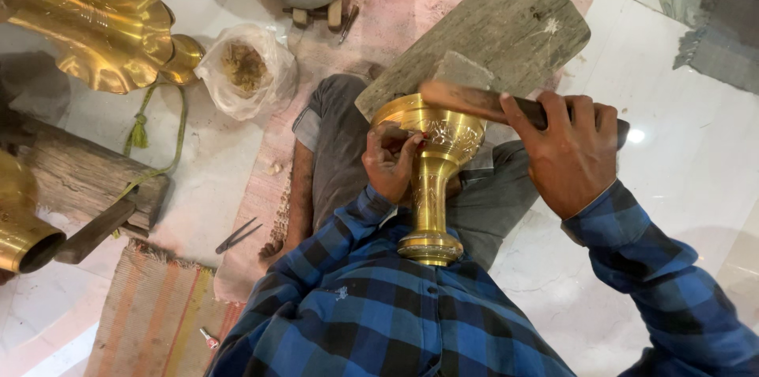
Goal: The person sits on the floor holding a brass vase on their lap and engraves decorative patterns into it. They hold a chisel against the vase surface with one hand and repeatedly strike it with a wooden mallet held in the other hand, repositioning the chisel to work across the vase body.
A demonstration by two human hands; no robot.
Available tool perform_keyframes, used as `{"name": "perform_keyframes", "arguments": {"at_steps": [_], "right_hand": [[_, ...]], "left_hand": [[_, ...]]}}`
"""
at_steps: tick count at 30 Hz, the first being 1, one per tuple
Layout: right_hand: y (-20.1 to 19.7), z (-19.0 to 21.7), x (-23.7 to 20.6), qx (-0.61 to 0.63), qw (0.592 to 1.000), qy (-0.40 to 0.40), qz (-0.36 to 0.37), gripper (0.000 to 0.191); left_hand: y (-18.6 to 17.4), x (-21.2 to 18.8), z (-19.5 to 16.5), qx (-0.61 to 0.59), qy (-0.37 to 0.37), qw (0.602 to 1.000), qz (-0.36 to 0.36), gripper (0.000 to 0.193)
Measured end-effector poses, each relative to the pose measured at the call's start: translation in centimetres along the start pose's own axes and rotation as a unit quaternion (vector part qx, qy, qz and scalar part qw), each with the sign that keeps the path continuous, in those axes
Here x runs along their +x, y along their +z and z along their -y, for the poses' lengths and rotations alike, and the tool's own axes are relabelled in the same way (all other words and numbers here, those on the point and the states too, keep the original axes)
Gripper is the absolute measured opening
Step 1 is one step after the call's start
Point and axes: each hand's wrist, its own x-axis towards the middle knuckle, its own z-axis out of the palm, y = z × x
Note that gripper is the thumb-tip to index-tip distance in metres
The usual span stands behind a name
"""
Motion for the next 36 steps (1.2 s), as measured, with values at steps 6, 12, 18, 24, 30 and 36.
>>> {"name": "perform_keyframes", "arguments": {"at_steps": [6, 12, 18, 24, 30, 36], "right_hand": [[-3.8, 0.2, 2.2, -0.106, 0.993, -0.048, -0.014, 0.047], [-6.4, 1.2, 3.9, 0.092, 0.992, -0.063, -0.056, 0.051], [-7.0, 2.1, 4.4, -0.033, 0.984, -0.144, -0.095, 0.048], [-7.1, 2.9, 4.4, -0.058, 0.985, -0.132, -0.098, 0.048], [-7.6, 3.4, 4.1, -0.086, 0.981, -0.13, -0.113, 0.042], [-6.5, 3.2, 0.8, -0.08, 0.991, -0.067, -0.084, 0.043]], "left_hand": [[-0.3, -0.2, 0.7, 0.001, 0.015, 1.0, 0.003, 0.034], [-0.4, -0.1, 0.5, 0.031, 0.035, 0.999, 0.007, 0.039], [-0.4, 0.0, -0.2, 0.0, -0.029, 0.999, 0.012, 0.028], [-0.4, 0.3, -0.7, -0.027, -0.082, 0.996, 0.02, 0.031], [-0.6, 0.1, -0.2, 0.018, -0.046, 0.998, 0.03, 0.028], [-0.9, 0.2, 0.3, 0.073, 0.031, 0.997, 0.023, 0.024]]}}
